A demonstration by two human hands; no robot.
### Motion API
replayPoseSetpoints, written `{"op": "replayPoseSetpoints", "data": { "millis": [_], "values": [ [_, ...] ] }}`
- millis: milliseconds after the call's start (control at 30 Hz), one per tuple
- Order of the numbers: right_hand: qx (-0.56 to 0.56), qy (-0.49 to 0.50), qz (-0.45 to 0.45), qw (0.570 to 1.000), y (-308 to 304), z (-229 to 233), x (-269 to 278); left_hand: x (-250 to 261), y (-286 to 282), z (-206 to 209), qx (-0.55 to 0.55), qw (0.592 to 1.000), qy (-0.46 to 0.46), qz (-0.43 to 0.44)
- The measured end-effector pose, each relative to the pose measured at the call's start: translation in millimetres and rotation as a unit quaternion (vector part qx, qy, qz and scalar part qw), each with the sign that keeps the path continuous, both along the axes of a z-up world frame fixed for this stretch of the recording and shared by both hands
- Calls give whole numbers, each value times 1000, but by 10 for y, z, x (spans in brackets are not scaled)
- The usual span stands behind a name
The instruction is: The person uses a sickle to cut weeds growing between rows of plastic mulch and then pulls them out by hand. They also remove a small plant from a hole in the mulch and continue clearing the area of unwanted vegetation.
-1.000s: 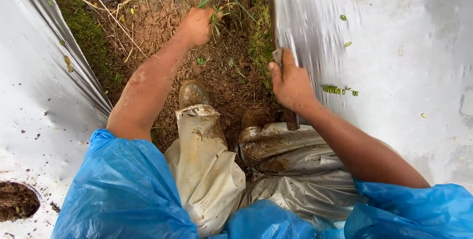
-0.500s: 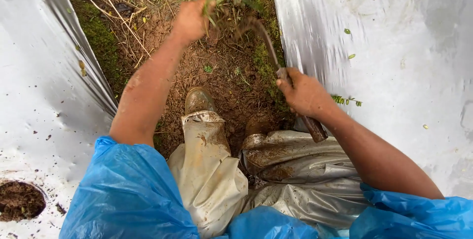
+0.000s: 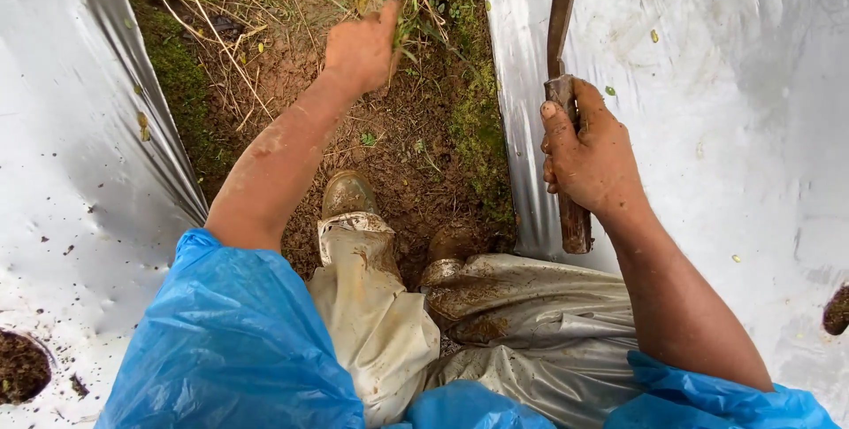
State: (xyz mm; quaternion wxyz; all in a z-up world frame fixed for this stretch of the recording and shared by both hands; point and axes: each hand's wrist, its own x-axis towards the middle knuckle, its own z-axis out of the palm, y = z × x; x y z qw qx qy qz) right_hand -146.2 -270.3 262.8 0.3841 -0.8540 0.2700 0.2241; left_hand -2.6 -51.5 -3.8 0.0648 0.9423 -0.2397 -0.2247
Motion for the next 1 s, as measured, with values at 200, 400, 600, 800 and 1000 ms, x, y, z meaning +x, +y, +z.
{"op": "replayPoseSetpoints", "data": {
  "millis": [200, 400, 600, 800, 1000],
  "values": [
    [-66, 4, 59, 996, -101, -155, 59, 160, -524, 22, -6, 999, 30, -32],
    [-58, 24, 35, 997, -94, -180, 162, 286, -843, -201, -10, 998, 57, -31],
    [-76, 29, 60, 995, -137, -262, 175, 338, -801, -301, 28, 991, 69, -110],
    [-93, 37, 95, 990, -146, -244, 142, 301, -165, -227, -34, 996, 70, 48],
    [-110, 21, 120, 986, -173, -293, 114, 369, -55, -565, -102, 978, -7, 182]
  ]
}}
